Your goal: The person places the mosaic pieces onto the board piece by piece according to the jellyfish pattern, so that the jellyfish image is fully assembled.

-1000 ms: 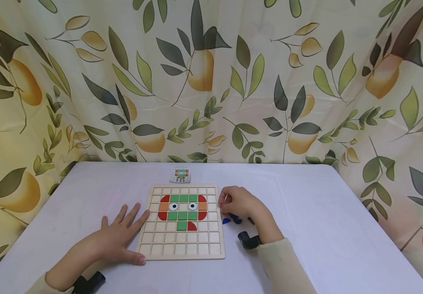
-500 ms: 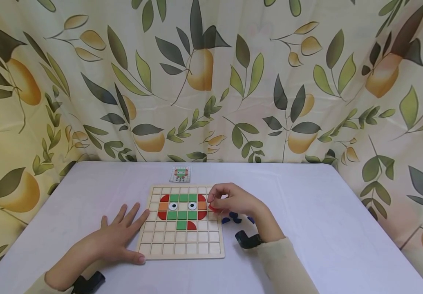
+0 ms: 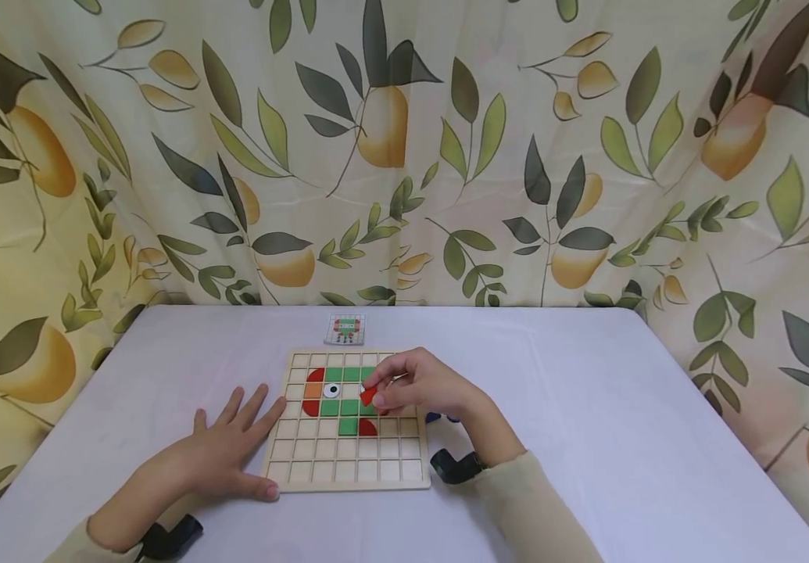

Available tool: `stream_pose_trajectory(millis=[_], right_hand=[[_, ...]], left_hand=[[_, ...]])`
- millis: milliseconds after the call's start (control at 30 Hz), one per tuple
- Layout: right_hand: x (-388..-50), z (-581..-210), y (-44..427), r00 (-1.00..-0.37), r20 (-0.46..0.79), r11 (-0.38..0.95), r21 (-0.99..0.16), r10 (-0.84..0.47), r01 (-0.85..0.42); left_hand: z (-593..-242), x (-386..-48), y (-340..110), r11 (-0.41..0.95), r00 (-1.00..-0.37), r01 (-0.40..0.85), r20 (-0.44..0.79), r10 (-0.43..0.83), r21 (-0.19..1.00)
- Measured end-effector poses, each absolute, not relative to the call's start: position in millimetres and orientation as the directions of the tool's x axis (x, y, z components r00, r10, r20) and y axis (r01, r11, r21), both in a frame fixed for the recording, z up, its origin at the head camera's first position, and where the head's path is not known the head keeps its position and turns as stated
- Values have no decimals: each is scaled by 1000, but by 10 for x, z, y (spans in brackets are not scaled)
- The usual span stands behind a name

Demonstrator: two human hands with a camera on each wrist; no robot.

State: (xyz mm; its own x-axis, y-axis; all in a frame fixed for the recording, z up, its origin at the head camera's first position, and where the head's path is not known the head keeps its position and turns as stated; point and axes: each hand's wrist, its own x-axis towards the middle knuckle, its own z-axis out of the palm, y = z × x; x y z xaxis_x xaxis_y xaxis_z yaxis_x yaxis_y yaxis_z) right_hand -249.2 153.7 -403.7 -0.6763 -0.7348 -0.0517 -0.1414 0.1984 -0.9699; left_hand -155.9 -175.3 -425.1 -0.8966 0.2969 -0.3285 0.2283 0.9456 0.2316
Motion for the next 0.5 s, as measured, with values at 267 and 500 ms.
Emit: stream_pose_trajectory(millis=[267,500], right_hand=[[-2476,-4118,1305,-735,-94,189,-981,-672,-48],[-2513,-4118,1086,-730,-139,417,-883,-669,-214]], left_hand=[[-4279,-1564,-1771,941,-898,245,-312,312,233],[-4282,-1574,-1784,941,-896,244,-318,311,232]])
